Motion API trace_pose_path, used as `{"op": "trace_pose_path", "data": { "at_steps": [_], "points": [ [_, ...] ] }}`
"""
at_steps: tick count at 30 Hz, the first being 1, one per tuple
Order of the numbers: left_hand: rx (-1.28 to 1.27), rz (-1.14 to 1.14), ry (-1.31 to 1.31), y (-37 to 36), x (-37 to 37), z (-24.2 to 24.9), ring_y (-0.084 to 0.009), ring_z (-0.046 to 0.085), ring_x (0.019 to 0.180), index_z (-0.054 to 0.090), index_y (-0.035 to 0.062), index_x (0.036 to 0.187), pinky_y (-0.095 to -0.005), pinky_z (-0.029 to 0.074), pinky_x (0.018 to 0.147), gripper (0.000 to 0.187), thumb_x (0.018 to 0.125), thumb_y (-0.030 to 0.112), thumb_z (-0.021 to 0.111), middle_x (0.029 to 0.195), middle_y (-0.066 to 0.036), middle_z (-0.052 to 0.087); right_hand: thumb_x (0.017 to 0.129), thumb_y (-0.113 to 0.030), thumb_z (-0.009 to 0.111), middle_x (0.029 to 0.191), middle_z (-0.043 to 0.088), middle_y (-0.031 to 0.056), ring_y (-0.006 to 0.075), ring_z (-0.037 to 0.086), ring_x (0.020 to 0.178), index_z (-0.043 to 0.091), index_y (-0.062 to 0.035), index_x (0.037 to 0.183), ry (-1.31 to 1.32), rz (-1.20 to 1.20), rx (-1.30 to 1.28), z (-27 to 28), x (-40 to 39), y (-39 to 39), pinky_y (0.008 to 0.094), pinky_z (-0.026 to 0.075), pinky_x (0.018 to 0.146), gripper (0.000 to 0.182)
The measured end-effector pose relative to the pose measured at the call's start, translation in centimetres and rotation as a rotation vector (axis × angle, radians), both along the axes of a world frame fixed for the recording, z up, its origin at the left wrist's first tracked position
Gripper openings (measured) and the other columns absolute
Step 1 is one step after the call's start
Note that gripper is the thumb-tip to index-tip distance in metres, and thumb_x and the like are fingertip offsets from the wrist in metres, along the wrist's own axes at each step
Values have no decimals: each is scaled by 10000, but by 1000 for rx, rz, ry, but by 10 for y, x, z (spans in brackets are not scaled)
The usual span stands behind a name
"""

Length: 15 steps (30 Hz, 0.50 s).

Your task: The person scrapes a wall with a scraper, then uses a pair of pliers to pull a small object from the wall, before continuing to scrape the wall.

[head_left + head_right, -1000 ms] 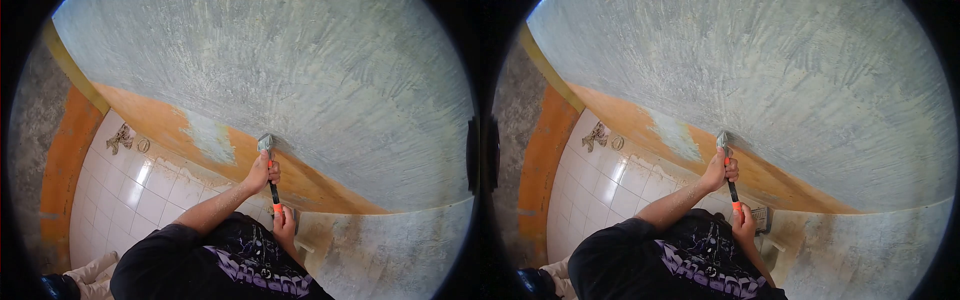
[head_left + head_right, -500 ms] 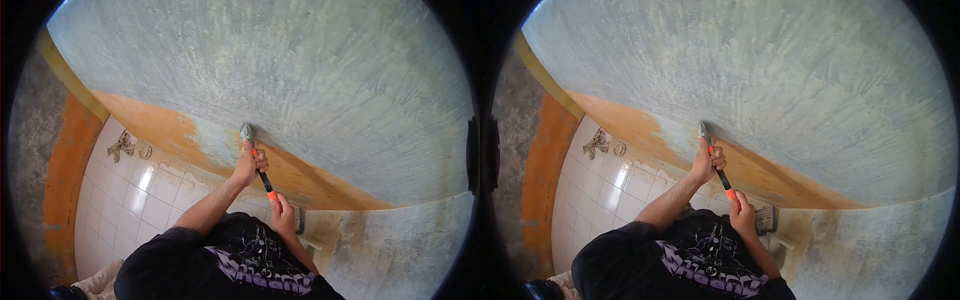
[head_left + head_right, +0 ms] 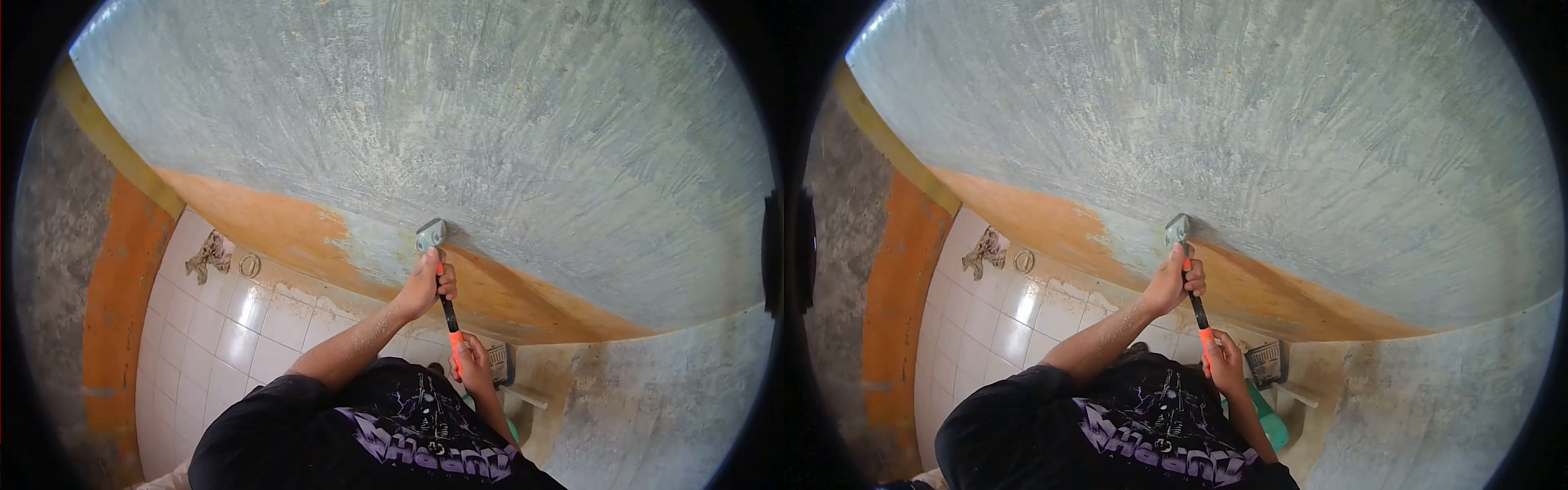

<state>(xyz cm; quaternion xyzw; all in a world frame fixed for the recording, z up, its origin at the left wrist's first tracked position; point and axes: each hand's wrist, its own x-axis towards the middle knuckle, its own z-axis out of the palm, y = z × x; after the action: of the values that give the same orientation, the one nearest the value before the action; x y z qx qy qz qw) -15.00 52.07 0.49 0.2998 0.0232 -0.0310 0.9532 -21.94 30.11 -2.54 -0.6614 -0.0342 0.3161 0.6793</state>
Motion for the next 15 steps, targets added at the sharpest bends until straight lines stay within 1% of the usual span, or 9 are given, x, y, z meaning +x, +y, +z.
{"op": "trace_pose_path", "data": {
  "at_steps": [2,5,8,11,15],
  "points": [
    [43,-56,-12,-8,-2,3,-109,330,579,355,178,952,-309,361,594,369,1038,536,337,675,16,306,1026,-235,499,664,532,45,99,440,442,475,-82,1308,172,-37,111,3,-10,-4,250,360,409,322],
    [86,-118,-4,-22,-6,8,-113,337,590,348,176,950,-318,373,607,331,1049,492,358,686,11,315,1031,-256,490,662,528,52,99,440,440,456,-89,1325,256,-64,222,7,-21,-16,247,353,407,339],
    [20,-183,-8,-38,-4,3,-115,350,610,347,176,947,-323,383,624,315,1051,473,372,698,7,323,1035,-269,481,640,513,40,94,433,435,456,-95,1324,223,-58,135,18,-22,-35,245,342,401,338],
    [9,-188,29,-57,2,3,-118,358,626,349,179,950,-326,387,638,300,1055,459,374,706,4,326,1032,-268,492,608,483,13,80,415,432,466,-88,1311,178,-68,34,22,-18,-53,235,327,399,333],
    [9,-188,58,-67,4,7,-122,358,630,350,179,942,-331,390,643,300,1056,455,373,710,4,326,1028,-265,507,589,455,-16,56,390,435,480,-61,1287,74,-98,-11,25,-19,-59,221,314,400,331]
  ]
}}
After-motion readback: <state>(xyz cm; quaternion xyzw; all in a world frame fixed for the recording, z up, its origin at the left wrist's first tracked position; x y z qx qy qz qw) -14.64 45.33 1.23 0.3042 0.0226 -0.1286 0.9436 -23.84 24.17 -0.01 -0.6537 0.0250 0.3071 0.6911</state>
